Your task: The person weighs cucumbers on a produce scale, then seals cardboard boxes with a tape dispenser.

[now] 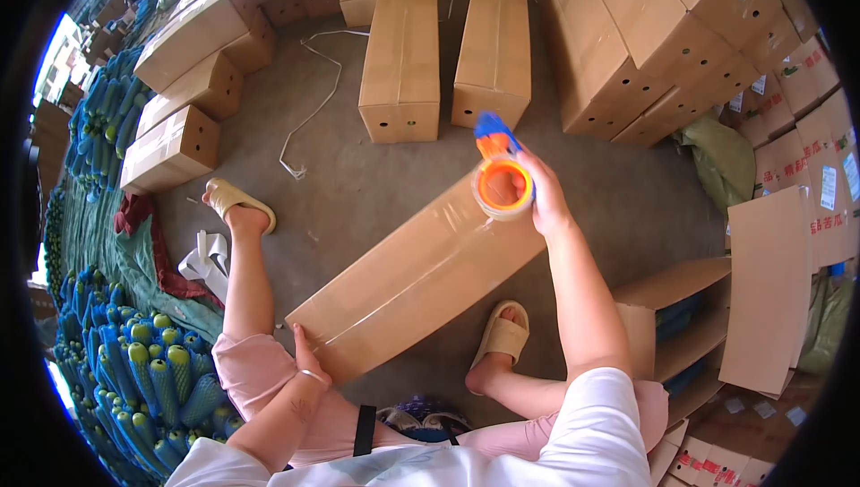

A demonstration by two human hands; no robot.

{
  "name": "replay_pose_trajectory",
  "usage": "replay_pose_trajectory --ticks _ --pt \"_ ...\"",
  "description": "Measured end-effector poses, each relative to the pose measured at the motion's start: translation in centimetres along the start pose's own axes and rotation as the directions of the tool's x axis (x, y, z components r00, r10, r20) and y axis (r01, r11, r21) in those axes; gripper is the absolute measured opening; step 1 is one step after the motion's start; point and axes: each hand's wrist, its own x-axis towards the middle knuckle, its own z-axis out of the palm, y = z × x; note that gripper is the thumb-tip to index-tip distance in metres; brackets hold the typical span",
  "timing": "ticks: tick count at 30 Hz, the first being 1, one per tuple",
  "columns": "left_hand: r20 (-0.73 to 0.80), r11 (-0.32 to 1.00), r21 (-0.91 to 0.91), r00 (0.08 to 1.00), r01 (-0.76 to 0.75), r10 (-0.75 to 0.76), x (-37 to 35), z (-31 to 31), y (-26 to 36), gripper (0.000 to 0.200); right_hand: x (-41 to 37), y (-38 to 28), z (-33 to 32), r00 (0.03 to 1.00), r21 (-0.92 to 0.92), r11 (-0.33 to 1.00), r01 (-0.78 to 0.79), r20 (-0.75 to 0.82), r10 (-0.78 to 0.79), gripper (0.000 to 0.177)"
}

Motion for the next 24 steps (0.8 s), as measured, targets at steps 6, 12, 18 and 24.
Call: replay_pose_trajectory --ticks 6,12,18,24 --pt "0.161 0.953 -0.285 0.974 -0.106 0.156 -1.3 2.7 -0.7 0.073 -0.3 -15.5 12.3 0.754 -0.128 0.863 0.488 0.559 -0.344 0.030" --pt "0.624 0.805 -0.565 0.733 0.183 0.271 -6.9 20.6 4.8 0.069 -1.6 -19.1 13.0 0.753 -0.166 0.855 0.492 0.574 -0.322 0.050" --pt "0.843 0.898 0.045 0.499 -0.438 0.201 -8.3 33.0 5.2 0.068 -12.7 -19.1 0.3 0.744 -0.416 0.618 0.667 0.414 -0.525 0.048" --pt "0.799 0.648 0.502 0.594 -0.573 -0.094 -1.6 21.5 -1.5 0.049 -24.5 -7.2 -22.0 0.922 -0.632 0.771 0.077 -0.249 -0.296 0.049"
